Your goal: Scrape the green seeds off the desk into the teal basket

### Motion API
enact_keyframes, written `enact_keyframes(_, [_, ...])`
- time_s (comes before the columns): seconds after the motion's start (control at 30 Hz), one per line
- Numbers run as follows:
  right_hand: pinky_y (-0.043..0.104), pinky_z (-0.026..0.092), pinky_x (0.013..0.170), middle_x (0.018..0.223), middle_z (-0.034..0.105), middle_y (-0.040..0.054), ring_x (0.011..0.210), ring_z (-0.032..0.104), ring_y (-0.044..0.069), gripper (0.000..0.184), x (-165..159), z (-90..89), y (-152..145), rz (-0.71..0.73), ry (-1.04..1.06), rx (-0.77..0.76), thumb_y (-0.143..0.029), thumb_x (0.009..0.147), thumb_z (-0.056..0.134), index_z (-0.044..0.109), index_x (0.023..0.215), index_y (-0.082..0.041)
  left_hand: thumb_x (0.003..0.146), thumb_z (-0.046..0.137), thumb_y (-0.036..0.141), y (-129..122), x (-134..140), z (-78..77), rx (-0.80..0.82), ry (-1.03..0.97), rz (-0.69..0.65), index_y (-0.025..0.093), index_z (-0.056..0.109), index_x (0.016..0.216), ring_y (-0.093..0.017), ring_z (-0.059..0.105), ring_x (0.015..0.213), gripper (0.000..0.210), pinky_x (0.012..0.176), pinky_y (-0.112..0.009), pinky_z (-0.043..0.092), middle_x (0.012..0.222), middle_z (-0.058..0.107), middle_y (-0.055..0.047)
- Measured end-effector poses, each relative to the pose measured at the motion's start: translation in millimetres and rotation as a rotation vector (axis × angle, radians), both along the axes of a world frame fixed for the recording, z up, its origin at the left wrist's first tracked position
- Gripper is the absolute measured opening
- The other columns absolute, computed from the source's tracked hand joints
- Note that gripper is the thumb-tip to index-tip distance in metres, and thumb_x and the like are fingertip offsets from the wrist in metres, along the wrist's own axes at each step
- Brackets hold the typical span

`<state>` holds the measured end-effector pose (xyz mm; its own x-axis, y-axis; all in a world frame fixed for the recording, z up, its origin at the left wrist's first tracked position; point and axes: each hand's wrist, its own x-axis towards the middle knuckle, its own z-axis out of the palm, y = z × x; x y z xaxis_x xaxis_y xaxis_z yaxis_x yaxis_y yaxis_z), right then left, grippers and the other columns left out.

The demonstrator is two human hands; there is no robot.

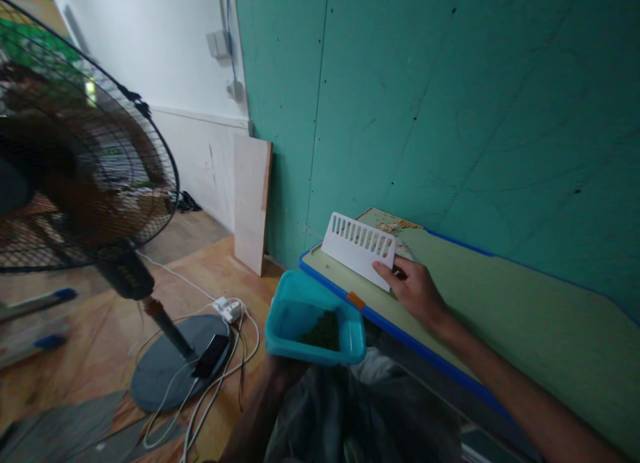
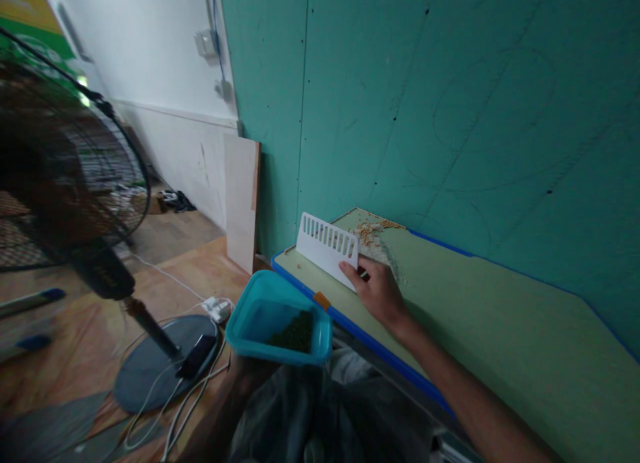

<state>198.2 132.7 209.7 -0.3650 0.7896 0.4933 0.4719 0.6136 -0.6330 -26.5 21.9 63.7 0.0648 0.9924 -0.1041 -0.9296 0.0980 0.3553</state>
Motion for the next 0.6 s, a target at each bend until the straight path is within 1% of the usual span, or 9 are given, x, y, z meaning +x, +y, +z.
enact_keyframes(0.03, [0.029, 0.052, 0.061, 0.091, 0.08, 0.0095, 0.073, 0.071, 0.021, 0.033, 0, -0.3, -1, 0.014, 0.002, -0.004, -0.045, 0.095, 0.061, 0.077, 0.091, -0.016, 0.068, 0.088, 0.052, 0, 0, 1.6, -0.018, 0.01, 0.007, 0.021, 0.085, 0.102, -0.038, 0.058, 0.138, 0.045, 0.122, -0.051, 0.041, 0.114, 0.083, -0.011])
enact_keyframes(0.1, [0.03, 0.055, 0.065, 0.097, 0.081, 0.0104, 0.077, 0.073, 0.022, 0.033, -1, -1.2, -2, 0.037, 0.001, -0.007, -0.044, 0.096, 0.061, 0.078, 0.094, -0.016, 0.061, 0.093, 0.05, -1, -1, 5.4, -0.07, 0.018, 0.003, 0.018, 0.085, 0.101, -0.04, 0.057, 0.139, 0.052, 0.122, -0.051, 0.041, 0.113, 0.083, -0.013])
enact_keyframes(0.17, [0.031, 0.056, 0.069, 0.098, 0.081, 0.0104, 0.08, 0.074, 0.023, 0.033, -1, -2.3, -2, 0.053, -0.009, -0.003, -0.045, 0.096, 0.062, 0.079, 0.095, -0.016, 0.057, 0.095, 0.048, -2, -2, 10.2, -0.108, 0.03, 0.015, 0.015, 0.085, 0.101, -0.041, 0.058, 0.137, 0.056, 0.122, -0.053, 0.041, 0.111, 0.084, -0.014])
enact_keyframes(0.23, [0.032, 0.057, 0.07, 0.098, 0.081, 0.01, 0.081, 0.074, 0.024, 0.034, -2, -3.0, -2, 0.064, -0.016, 0.005, -0.045, 0.097, 0.062, 0.08, 0.098, -0.017, 0.056, 0.096, 0.045, -3, -4, 15.2, -0.122, 0.038, 0.025, 0.014, 0.084, 0.102, -0.042, 0.059, 0.135, 0.057, 0.121, -0.056, 0.041, 0.111, 0.084, -0.015])
enact_keyframes(0.37, [0.033, 0.058, 0.073, 0.104, 0.081, 0.0096, 0.083, 0.075, 0.024, 0.032, -4, -2.6, 0, 0.084, -0.005, 0.024, -0.044, 0.097, 0.062, 0.08, 0.103, -0.018, 0.062, 0.094, 0.04, -2, -6, 22.4, -0.084, 0.053, 0.038, 0.014, 0.082, 0.105, -0.041, 0.061, 0.133, 0.052, 0.12, -0.058, 0.042, 0.117, 0.082, -0.015])
enact_keyframes(0.43, [0.033, 0.058, 0.075, 0.104, 0.081, 0.009, 0.085, 0.075, 0.024, 0.031, -5, -2.7, 2, 0.092, 0.012, 0.045, -0.043, 0.097, 0.062, 0.08, 0.102, -0.018, 0.06, 0.095, 0.038, -1, -7, 22.7, -0.092, 0.054, 0.044, 0.014, 0.083, 0.103, -0.041, 0.063, 0.131, 0.051, 0.119, -0.058, 0.043, 0.113, 0.083, -0.015])
enact_keyframes(0.5, [0.032, 0.057, 0.076, 0.102, 0.081, 0.0084, 0.086, 0.075, 0.024, 0.028, -7, -3.8, 4, 0.102, 0.028, 0.072, -0.041, 0.097, 0.063, 0.08, 0.099, -0.019, 0.061, 0.094, 0.038, -1, -9, 20.8, -0.092, 0.042, 0.019, 0.014, 0.083, 0.104, -0.042, 0.064, 0.13, 0.051, 0.118, -0.06, 0.044, 0.11, 0.084, -0.015])
enact_keyframes(0.53, [0.032, 0.057, 0.075, 0.1, 0.081, 0.0081, 0.085, 0.075, 0.023, 0.027, -8, -4.7, 5, 0.107, 0.032, 0.082, -0.041, 0.097, 0.064, 0.079, 0.096, -0.019, 0.065, 0.091, 0.037, -1, -10, 19.5, -0.08, 0.035, 0.003, 0.013, 0.082, 0.106, -0.042, 0.064, 0.129, 0.048, 0.117, -0.061, 0.045, 0.111, 0.083, -0.016])
enact_keyframes(0.6, [0.03, 0.056, 0.071, 0.092, 0.08, 0.0073, 0.08, 0.074, 0.022, 0.026, -10, -6.7, 7, 0.12, 0.027, 0.092, -0.04, 0.096, 0.064, 0.078, 0.089, -0.019, 0.081, 0.078, 0.036, -1, -11, 17.7, -0.067, 0.017, -0.017, 0.012, 0.081, 0.108, -0.041, 0.066, 0.127, 0.036, 0.115, -0.062, 0.046, 0.111, 0.083, -0.018])
